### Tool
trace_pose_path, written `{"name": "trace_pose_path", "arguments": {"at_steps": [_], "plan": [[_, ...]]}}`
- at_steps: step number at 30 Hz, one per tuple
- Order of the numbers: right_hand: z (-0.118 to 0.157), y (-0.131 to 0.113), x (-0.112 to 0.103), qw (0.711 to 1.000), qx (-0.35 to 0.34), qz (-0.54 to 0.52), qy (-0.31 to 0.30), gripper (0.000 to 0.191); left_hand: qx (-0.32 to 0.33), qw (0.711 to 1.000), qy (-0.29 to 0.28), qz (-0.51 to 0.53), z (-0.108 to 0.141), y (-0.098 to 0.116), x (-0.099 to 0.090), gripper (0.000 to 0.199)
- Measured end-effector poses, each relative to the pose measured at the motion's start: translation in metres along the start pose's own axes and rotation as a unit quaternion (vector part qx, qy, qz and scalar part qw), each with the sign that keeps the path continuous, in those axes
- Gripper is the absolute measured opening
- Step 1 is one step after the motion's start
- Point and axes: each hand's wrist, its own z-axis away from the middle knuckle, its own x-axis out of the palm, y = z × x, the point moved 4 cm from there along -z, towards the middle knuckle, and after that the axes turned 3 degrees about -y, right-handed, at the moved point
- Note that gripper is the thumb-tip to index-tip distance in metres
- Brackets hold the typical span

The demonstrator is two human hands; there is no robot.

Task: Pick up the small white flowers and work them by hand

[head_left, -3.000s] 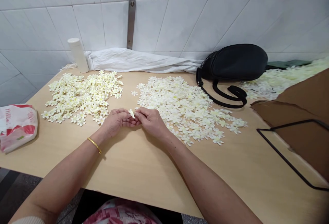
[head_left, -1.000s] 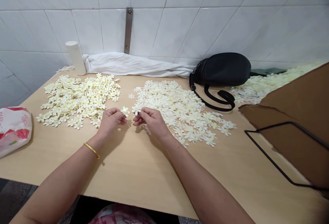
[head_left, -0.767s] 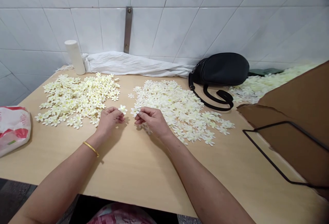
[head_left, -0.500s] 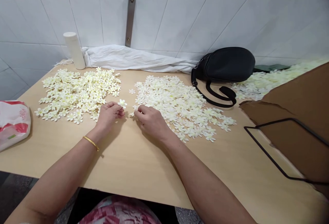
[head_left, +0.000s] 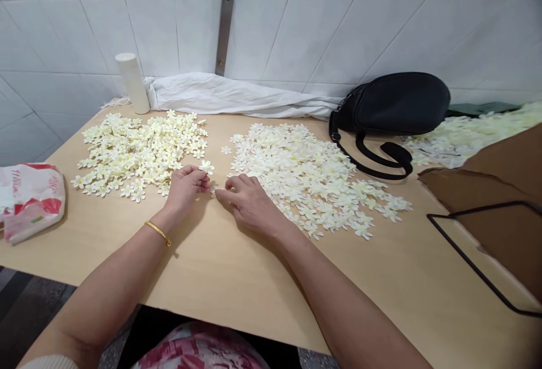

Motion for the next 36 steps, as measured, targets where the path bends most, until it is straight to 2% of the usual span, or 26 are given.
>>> {"name": "trace_pose_path", "arguments": {"at_steps": [3, 6, 8, 12, 17, 24, 30, 36], "plan": [[0.000, 0.005, -0.002, 0.998, 0.037, -0.009, 0.052, 0.023, -0.012, 1.000, -0.007, -0.010, 0.001, -0.003, 0.002, 0.009], [0.000, 0.009, -0.007, 0.986, 0.061, -0.083, 0.133, 0.023, -0.013, 0.999, -0.030, -0.040, 0.003, -0.006, 0.008, 0.008], [0.000, 0.008, -0.008, 0.979, 0.058, -0.128, 0.150, 0.024, -0.016, 0.997, -0.056, -0.060, 0.005, -0.008, 0.012, 0.009], [-0.001, 0.006, -0.007, 0.976, 0.053, -0.172, 0.122, 0.020, -0.023, 0.991, -0.112, -0.066, 0.009, -0.009, 0.018, 0.008], [0.000, 0.009, -0.013, 0.961, 0.070, -0.224, 0.145, 0.020, -0.009, 0.985, -0.169, -0.045, 0.008, -0.009, 0.018, 0.007], [0.000, 0.009, -0.015, 0.952, 0.090, -0.249, 0.155, 0.021, -0.024, 0.982, -0.186, 0.027, 0.005, -0.016, 0.018, 0.022], [-0.002, 0.005, -0.014, 0.948, 0.091, -0.289, 0.100, 0.021, -0.033, 0.983, -0.180, 0.031, 0.005, -0.018, 0.017, 0.020], [-0.001, 0.010, -0.017, 0.916, 0.135, -0.367, 0.090, 0.017, -0.004, 0.978, -0.207, -0.005, 0.005, -0.016, 0.017, 0.023]]}}
